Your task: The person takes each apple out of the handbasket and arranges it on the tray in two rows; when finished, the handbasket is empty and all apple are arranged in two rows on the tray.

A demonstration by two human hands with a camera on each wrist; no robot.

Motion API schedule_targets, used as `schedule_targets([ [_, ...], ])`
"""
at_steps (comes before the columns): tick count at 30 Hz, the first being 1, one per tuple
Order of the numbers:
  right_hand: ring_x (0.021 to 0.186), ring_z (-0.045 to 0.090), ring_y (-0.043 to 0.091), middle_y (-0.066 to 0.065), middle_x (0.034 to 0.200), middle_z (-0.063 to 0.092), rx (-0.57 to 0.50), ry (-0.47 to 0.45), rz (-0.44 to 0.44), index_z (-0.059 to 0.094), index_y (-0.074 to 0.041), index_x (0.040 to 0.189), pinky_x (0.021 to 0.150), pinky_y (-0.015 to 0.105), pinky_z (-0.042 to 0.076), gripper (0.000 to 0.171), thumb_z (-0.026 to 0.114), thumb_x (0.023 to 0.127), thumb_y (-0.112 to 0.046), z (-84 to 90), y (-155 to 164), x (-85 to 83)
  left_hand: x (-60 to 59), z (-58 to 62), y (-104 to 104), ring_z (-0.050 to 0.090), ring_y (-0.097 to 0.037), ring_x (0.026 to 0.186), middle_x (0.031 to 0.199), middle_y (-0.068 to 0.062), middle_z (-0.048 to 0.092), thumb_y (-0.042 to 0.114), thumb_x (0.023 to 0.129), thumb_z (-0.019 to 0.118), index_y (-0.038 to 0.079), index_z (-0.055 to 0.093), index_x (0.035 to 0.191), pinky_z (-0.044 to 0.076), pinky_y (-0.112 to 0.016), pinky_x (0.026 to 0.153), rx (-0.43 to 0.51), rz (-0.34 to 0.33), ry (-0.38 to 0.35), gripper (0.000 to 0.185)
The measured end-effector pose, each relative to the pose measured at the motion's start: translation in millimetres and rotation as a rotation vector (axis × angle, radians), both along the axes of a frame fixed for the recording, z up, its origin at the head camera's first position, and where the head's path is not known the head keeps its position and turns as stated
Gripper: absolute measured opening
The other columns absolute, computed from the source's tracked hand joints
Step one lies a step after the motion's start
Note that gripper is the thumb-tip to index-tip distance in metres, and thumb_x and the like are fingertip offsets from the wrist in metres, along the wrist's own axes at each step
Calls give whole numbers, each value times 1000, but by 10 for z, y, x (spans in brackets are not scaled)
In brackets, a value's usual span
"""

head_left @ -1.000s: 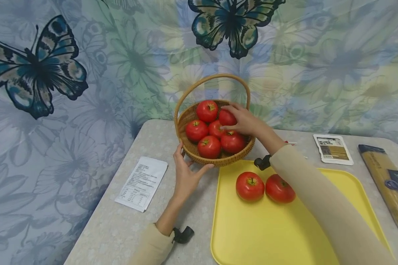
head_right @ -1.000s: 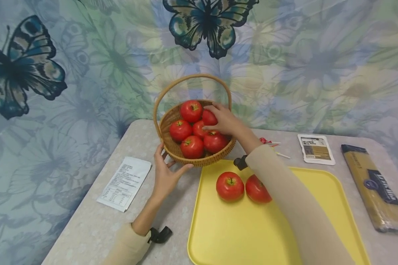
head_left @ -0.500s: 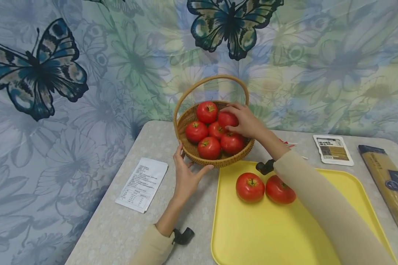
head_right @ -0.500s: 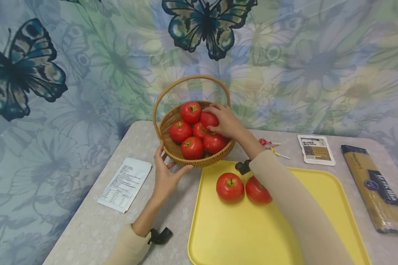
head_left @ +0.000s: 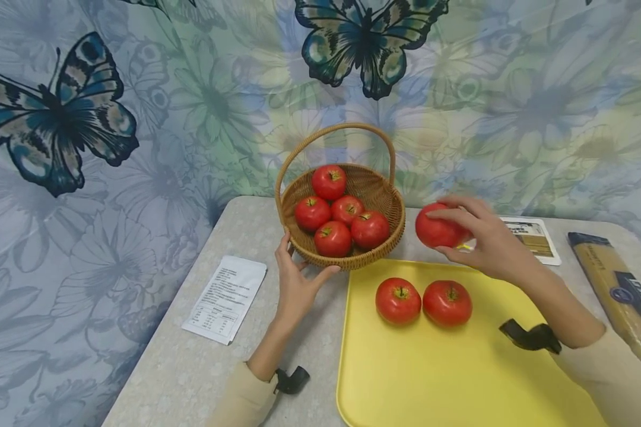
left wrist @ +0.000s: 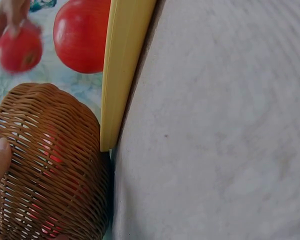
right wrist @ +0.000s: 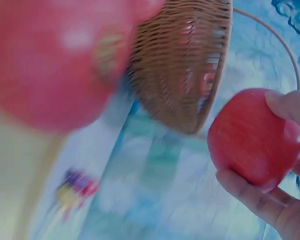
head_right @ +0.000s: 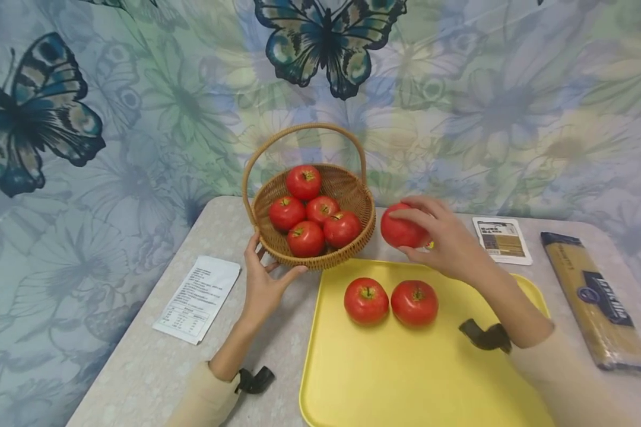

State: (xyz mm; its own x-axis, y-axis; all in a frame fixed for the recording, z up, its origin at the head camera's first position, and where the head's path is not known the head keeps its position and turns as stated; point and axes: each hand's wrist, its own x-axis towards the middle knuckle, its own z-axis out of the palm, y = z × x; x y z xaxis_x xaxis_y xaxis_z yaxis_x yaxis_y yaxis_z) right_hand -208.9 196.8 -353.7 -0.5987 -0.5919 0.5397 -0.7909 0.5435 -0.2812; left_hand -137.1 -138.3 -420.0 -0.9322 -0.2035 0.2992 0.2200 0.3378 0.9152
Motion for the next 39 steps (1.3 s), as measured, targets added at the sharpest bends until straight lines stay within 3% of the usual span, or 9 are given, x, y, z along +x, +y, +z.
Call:
schedule_targets([
  [6,114,47,32,13,131,53,96,-37,-135,63,-15,125,68,37,57,77,93,55,-3,-234,578,347,-19,-6,-41,22,-41,145,153,-28,15,16,77,85,0,8,154,46,-57,100,5,7,7,110],
  [10,108,47,29,11,128,54,121,-90,-178,63,-17,125,63,31,56,80,95,52,-5,-461,827,507,-26,-2,-66,22,-41,144,153,-28,14,17,77,85,1,8,154,46,-56,100,1,9,7,110],
  [16,109,45,32,10,130,54,154,-229,-201,60,-19,126,75,57,54,77,94,57,-11,-751,901,655,-18,1,-93,22,-42,144,153,-28,14,17,78,85,3,8,154,45,-57,101,-3,13,8,109],
  [19,112,44,35,10,131,54,180,-283,-212,58,-21,125,76,63,53,73,93,61,-14,-811,864,700,-19,-11,-96,22,-43,144,152,-28,14,16,77,85,3,7,154,45,-57,101,-5,9,10,110],
  [23,114,43,34,8,130,54,230,-287,-219,60,-24,126,76,61,54,71,92,63,-19,-832,816,730,-44,-72,-105,23,-40,144,152,-25,16,19,77,86,5,7,155,46,-55,102,-9,13,9,112],
  [30,115,44,31,4,131,53,319,-215,-198,58,-25,130,57,44,58,75,92,63,-26,-851,756,800,-14,-26,-61,22,-43,143,152,-28,15,17,77,85,6,7,155,45,-58,100,-9,-2,12,110],
  [35,118,45,33,8,139,49,336,-144,-199,55,-23,133,54,39,56,81,92,62,-35,-746,770,790,-16,-37,-33,22,-42,144,152,-27,16,18,77,85,3,7,154,45,-57,101,-3,-13,9,110],
  [39,123,45,36,10,144,46,266,-77,-132,53,-20,137,72,51,56,85,92,62,-33,-510,673,628,-19,-45,-12,23,-43,143,150,-27,17,17,77,85,3,8,154,46,-56,100,-3,-18,11,110],
])
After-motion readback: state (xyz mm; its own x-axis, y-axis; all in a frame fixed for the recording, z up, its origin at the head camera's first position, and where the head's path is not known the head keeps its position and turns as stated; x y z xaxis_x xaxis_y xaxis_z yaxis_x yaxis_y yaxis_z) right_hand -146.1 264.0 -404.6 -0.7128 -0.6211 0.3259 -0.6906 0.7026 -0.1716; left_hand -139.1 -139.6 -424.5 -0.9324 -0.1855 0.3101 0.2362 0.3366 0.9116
